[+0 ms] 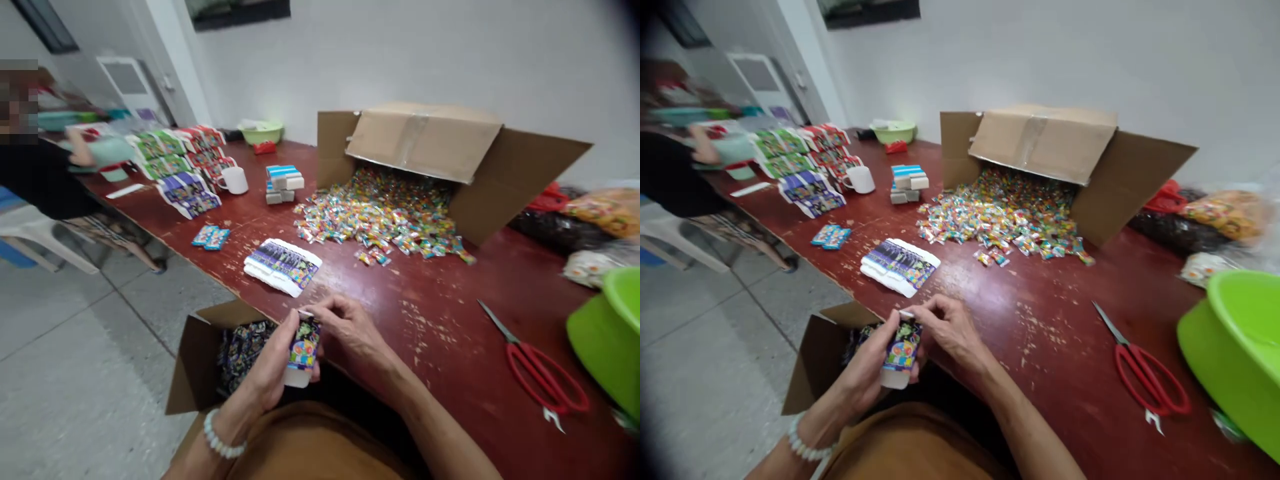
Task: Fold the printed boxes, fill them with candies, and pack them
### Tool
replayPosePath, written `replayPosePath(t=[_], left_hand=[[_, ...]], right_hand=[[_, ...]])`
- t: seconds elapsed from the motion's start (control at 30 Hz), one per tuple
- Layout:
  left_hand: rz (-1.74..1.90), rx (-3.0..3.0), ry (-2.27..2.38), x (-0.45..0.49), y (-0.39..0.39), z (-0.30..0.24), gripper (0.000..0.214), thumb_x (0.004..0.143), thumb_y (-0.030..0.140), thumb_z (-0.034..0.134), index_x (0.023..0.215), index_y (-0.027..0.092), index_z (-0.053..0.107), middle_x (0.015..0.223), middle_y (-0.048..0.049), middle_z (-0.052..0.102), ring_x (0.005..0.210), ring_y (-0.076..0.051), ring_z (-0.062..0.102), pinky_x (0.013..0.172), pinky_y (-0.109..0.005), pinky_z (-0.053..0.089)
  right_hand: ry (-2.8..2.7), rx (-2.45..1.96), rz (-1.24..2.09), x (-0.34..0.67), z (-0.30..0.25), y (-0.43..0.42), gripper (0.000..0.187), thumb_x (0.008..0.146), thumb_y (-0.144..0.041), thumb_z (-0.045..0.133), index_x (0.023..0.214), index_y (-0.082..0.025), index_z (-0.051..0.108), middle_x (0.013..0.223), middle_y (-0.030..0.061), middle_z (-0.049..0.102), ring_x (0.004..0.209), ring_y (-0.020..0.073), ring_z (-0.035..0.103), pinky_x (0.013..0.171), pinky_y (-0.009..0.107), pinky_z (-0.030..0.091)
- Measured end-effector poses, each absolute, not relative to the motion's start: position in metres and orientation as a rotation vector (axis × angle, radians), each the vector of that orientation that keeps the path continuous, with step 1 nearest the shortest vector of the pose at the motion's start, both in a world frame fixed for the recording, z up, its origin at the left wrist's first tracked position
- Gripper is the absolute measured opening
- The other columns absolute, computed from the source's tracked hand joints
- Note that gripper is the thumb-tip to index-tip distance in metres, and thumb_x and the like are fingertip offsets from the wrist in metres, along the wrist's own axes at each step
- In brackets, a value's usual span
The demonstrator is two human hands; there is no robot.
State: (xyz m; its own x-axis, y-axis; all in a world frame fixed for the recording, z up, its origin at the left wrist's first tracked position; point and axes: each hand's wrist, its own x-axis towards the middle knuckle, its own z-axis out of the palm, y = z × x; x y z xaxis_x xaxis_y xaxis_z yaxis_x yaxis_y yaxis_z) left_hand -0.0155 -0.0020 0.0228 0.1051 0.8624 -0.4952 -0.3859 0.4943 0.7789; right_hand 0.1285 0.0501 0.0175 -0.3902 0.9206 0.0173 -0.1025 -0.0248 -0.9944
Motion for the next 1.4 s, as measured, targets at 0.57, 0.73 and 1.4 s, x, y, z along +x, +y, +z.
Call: replayPosePath(t=[0.57, 0.73, 1.4], left_hand=[[0.927, 0.782, 1.106, -0.024, 0.005, 0.002, 0.072, 0.082, 0.08, 0.049, 0.079, 0.011, 0.069, 0.061, -0.0068, 0.066, 0.04, -0.013, 0.058, 0.04, -0.022, 0.044], [0.972, 0.753, 1.121, -0.022, 0.001, 0.0, 0.071, 0.087, 0.072, 0.052, 0.132, 0.017, 0.061, 0.062, -0.0015, 0.067, 0.041, -0.012, 0.055, 0.039, -0.02, 0.044], [0.906, 0.764, 1.192, -0.014, 0.005, -0.001, 0.079, 0.09, 0.072, 0.046, 0.149, 0.018, 0.048, 0.062, -0.0006, 0.063, 0.04, -0.012, 0.055, 0.038, -0.021, 0.042]], right_hand=[[-1.508, -1.047, 1.592, 0.136, 0.02, 0.058, 0.018, 0.082, -0.031, 0.069, 0.088, -0.014, 0.073, 0.077, 0.0041, 0.074, 0.06, 0.0136, 0.066, 0.057, 0.024, 0.051], [-1.63, -0.874, 1.516, 0.138, 0.015, 0.055, 0.014, 0.087, -0.028, 0.065, 0.078, -0.017, 0.067, 0.098, 0.0071, 0.075, 0.081, 0.0165, 0.069, 0.071, 0.028, 0.054], [-1.639, -0.791, 1.546, 0.145, 0.01, 0.044, 0.018, 0.089, -0.037, 0.067, 0.085, -0.02, 0.069, 0.107, 0.0065, 0.069, 0.088, 0.0168, 0.065, 0.076, 0.03, 0.053]])
